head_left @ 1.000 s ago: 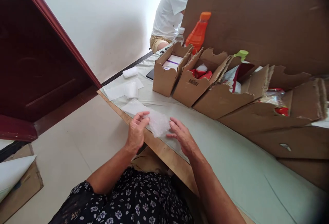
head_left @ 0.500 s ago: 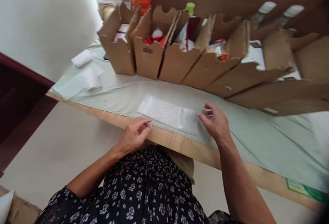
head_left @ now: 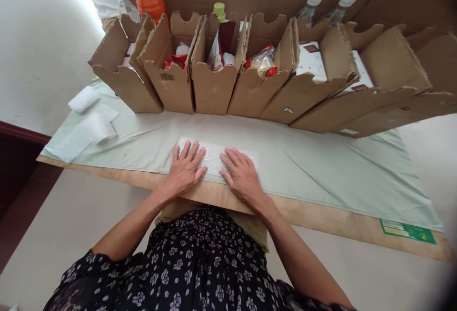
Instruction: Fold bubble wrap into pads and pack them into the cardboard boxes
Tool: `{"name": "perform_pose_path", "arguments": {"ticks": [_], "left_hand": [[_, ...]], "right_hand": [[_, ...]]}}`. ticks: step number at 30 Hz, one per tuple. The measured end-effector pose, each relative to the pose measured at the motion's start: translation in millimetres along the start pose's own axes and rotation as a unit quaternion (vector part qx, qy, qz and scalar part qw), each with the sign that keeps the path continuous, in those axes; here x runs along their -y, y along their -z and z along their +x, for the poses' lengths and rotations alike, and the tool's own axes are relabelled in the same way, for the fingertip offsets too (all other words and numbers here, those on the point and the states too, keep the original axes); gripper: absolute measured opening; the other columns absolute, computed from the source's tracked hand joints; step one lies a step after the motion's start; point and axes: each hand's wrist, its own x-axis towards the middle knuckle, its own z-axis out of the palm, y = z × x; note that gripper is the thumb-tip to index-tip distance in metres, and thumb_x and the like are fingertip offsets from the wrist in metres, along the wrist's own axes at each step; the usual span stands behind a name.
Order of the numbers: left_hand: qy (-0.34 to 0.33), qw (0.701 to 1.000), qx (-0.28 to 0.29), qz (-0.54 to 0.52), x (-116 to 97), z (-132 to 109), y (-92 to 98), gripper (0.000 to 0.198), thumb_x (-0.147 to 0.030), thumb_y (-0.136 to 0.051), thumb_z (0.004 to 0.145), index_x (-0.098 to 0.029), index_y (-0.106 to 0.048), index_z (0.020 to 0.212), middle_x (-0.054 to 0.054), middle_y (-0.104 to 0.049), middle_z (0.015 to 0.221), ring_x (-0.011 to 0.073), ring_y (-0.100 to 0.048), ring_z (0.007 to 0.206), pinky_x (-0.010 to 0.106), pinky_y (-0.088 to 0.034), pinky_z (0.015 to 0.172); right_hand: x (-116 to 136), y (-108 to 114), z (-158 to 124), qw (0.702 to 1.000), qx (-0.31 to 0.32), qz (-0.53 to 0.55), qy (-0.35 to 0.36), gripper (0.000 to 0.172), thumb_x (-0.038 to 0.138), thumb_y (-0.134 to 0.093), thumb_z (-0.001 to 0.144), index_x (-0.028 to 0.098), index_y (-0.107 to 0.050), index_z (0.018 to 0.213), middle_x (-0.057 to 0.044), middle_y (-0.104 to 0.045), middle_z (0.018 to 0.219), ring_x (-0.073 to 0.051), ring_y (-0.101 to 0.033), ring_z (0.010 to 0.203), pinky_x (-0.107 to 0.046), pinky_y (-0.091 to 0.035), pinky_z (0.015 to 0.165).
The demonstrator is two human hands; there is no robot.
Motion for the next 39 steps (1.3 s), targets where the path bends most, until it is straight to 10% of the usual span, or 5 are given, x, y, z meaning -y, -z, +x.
{"name": "perform_pose_path", "arguments": {"ticks": [7, 14, 23, 32, 39], "left_hand": [[-0.014, 0.999, -0.034, -0.012, -3, -6, 8.3, 0.056, -0.037, -0.054, 0.101, -0.019, -0.049, 0.153, 0.019, -0.038, 0.169, 0.0414, -0.028, 0.159, 0.069, -0.018, 0.127], [-0.06, 0.998, -0.025, 0.006, -24, 12, -0.7, 0.052, -0.033, -0.048, 0.103, -0.015, -0.05, 0.152, 0.018, -0.04, 0.168, 0.037, -0.031, 0.159, 0.062, -0.021, 0.129], [-0.051, 0.999, -0.012, -0.013, -17, 8, -3.2, 0.055, -0.038, -0.051, 0.102, -0.02, -0.048, 0.154, 0.017, -0.036, 0.17, 0.0388, -0.027, 0.16, 0.064, -0.019, 0.129], [-0.087, 0.996, -0.015, 0.014, -24, 6, -4.6, 0.056, -0.044, -0.053, 0.103, -0.02, -0.049, 0.155, 0.017, -0.041, 0.168, 0.0375, -0.033, 0.158, 0.063, -0.024, 0.128], [-0.086, 0.996, -0.014, -0.01, 5, -19, -4.0, 0.057, -0.047, -0.053, 0.103, -0.025, -0.049, 0.155, 0.013, -0.037, 0.17, 0.0344, -0.028, 0.161, 0.06, -0.019, 0.13]], "right_hand": [[-60, 43, -72, 0.971, -0.144, -0.049, -0.187, 0.04, 0.04, -0.049, 0.102, 0.02, -0.07, 0.129, -0.016, -0.062, 0.148, -0.038, -0.054, 0.14, -0.059, -0.042, 0.111], [20, 7, 25, 1.0, -0.001, 0.018, -0.016, 0.05, 0.018, -0.045, 0.099, 0.017, -0.057, 0.148, -0.013, -0.053, 0.159, -0.03, -0.046, 0.149, -0.05, -0.041, 0.118], [-40, 29, -58, 0.988, -0.071, -0.075, -0.112, 0.045, 0.036, -0.042, 0.106, 0.019, -0.061, 0.143, -0.015, -0.056, 0.156, -0.034, -0.048, 0.147, -0.053, -0.041, 0.113], [0, -4, 3, 0.994, -0.08, -0.056, 0.053, 0.042, 0.027, -0.046, 0.102, 0.019, -0.064, 0.14, -0.015, -0.062, 0.15, -0.031, -0.056, 0.14, -0.048, -0.044, 0.11], [-43, 3, -40, 0.988, -0.11, -0.105, 0.034, 0.043, 0.039, -0.044, 0.105, 0.026, -0.063, 0.142, -0.011, -0.062, 0.151, -0.031, -0.056, 0.14, -0.049, -0.045, 0.108]]}}
